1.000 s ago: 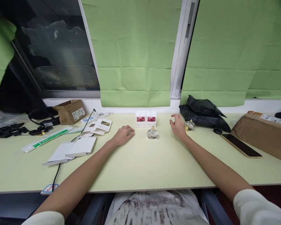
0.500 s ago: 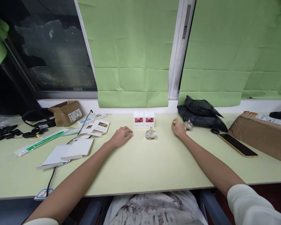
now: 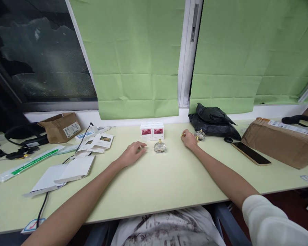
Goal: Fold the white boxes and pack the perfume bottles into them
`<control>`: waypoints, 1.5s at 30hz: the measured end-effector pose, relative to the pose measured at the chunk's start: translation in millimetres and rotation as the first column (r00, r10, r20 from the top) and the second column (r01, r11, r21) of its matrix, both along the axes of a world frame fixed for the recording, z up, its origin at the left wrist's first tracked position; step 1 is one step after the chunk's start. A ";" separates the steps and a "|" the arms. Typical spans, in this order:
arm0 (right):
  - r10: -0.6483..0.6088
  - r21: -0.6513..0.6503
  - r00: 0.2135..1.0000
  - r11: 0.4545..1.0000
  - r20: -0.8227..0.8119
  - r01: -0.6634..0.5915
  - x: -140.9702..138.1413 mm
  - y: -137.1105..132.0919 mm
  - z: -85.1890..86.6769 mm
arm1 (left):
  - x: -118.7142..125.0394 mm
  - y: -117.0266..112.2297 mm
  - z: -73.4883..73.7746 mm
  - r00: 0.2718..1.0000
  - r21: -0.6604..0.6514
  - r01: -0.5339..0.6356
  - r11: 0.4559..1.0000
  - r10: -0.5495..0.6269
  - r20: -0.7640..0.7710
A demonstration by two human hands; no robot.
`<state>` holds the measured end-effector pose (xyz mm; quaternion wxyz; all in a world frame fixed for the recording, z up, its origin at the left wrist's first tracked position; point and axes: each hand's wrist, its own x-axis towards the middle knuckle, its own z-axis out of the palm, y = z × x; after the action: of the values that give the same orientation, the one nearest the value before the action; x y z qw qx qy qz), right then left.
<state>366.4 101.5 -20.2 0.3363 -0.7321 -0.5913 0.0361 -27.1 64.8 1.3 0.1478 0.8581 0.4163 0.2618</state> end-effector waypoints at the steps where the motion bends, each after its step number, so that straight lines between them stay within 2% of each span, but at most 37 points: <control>1: 0.009 0.009 1.000 1.000 -0.017 -0.008 -1.0 -1.0 0.4 | 5.7 -4.4 0.3 0.999 -0.031 0.007 1.000 -0.006 0.033; 4: 0.079 0.050 0.994 0.996 -0.079 -0.075 -8.4 -5.7 3.2 | 21.3 -14.7 -0.5 0.993 -0.115 0.078 0.990 -0.066 0.102; 8: 0.303 0.160 0.940 0.947 -0.154 -0.279 -34.2 -18.7 13.7 | 35.7 -18.4 -5.0 0.986 -0.138 0.093 0.986 -0.072 0.148; 11: 0.481 0.283 0.859 0.860 -0.175 -0.423 -60.2 -33.8 26.0 | 41.8 -15.6 -8.4 0.988 -0.114 0.049 0.992 -0.032 0.151; 13: 0.663 0.439 0.710 0.725 -0.236 -0.531 -75.4 -44.7 33.8 | 43.9 -13.1 -9.3 0.989 -0.107 0.048 0.993 -0.032 0.148; 14: 0.712 0.475 0.659 0.680 -0.244 -0.558 -81.6 -49.8 37.1 | 44.6 -12.0 -9.2 0.988 -0.109 0.055 0.993 -0.038 0.149; 17: 0.774 0.505 0.586 0.616 -0.242 -0.605 -93.6 -60.5 42.9 | 45.9 -9.8 -7.4 0.984 -0.134 0.083 0.988 -0.060 0.166; 24: 0.791 0.481 0.572 0.597 -0.218 -0.642 -98.0 -62.6 39.5 | 49.3 -11.5 -2.6 0.965 -0.143 0.168 0.975 -0.133 0.225; 45: 0.773 0.400 0.595 0.627 -0.218 -0.669 -94.0 -61.5 32.9 | 47.4 -12.1 -5.6 0.976 -0.145 0.116 0.983 -0.086 0.198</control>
<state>272.4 40.1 12.7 0.4952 -0.3505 -0.7625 0.2246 20.3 52.7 -4.3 0.2665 0.8350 0.3752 0.3017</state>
